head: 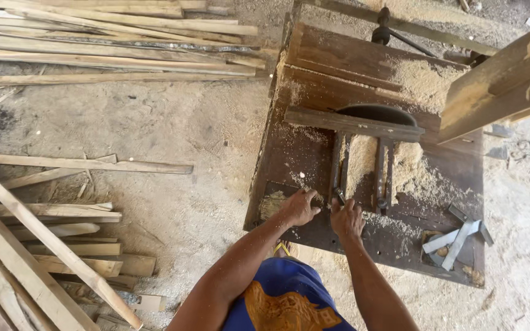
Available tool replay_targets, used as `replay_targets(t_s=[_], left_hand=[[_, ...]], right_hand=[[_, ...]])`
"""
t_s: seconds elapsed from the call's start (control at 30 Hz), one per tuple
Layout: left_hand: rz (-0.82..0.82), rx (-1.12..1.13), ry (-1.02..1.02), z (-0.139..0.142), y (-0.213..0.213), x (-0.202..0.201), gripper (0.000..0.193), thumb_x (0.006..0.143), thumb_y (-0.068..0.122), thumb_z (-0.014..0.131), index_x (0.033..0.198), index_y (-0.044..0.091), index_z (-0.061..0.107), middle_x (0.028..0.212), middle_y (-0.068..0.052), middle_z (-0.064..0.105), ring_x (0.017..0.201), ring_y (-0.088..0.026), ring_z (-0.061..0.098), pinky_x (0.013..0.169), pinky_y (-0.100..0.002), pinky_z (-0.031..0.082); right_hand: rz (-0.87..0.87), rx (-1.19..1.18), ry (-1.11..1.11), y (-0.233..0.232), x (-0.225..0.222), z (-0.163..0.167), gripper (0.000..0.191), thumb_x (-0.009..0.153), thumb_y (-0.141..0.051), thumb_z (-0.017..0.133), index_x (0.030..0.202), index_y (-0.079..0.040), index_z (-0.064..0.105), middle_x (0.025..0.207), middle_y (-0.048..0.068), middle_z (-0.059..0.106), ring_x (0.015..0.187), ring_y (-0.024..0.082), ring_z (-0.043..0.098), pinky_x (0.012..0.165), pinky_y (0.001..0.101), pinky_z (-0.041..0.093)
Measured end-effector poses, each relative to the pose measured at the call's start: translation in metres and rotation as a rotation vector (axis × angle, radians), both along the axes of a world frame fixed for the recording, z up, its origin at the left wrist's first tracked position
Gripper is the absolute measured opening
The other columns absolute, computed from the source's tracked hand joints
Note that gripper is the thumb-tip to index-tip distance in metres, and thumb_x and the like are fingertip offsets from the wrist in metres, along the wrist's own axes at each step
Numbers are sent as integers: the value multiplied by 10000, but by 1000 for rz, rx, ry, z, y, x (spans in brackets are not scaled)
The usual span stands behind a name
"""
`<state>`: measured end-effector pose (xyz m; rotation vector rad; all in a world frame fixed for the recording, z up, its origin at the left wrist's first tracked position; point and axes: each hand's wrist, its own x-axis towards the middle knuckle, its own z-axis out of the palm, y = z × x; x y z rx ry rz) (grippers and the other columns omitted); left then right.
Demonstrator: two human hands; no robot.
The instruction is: The person picks a long wooden plank from a pile on the ground, carries it across the workshop, and sets it down. They then use a wrench to adjust a bolt on a woodworking machine, gather and stack wood strips from the floor, and walk away from the work area.
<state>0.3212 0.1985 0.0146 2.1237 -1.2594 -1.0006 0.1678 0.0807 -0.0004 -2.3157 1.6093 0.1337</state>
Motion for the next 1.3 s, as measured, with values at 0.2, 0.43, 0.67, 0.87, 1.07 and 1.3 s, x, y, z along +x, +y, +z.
replay_targets(t_s=[0.2,0.43,0.67,0.87,1.07,1.3], left_hand=[[95,79,156,6,8,32,700,988,428,615,1557,80,402,1387,-267,603,1227,-391,643,1031,-474,537],[92,-15,60,-10,9,39,626,965,416,667,1481,101,503,1485,-231,527,1315,-406,561,1101,-492,470],[-59,-232,147,-6,23,75,668,991,431,682,1524,74,497,1501,-251,529,1360,-422,511,1129,-529,411],[-79,-10,156,7,92,202,707,969,475,641,1525,69,481,1338,-240,659,1252,-358,639,1078,-474,513],[121,-25,4,15,190,349,597,933,355,733,1431,75,560,1358,-246,592,1259,-404,573,1048,-494,500],[326,75,228,49,249,481,531,982,322,660,1450,101,540,1315,-193,630,1156,-317,653,984,-419,557]], right_hand=[[-139,144,3,-9,11,6,572,1066,-538,329,1148,-76,655,1063,224,707,1047,413,682,895,567,513],[-143,66,93,-11,15,-3,693,1071,-664,287,1012,-113,703,924,170,759,928,332,716,825,512,515],[-311,-20,199,-3,29,-5,670,1045,-711,323,952,-171,709,773,126,746,770,278,726,717,456,517],[-330,-177,292,29,58,26,792,1017,-722,316,1487,-97,448,1409,366,393,1392,486,313,1096,674,211],[-137,-331,76,80,159,31,616,1043,-595,468,1327,-56,558,1329,308,471,1187,443,466,955,596,386],[344,-113,-345,151,360,9,519,978,-397,619,1327,-16,568,1243,274,616,1073,373,642,741,502,590]])
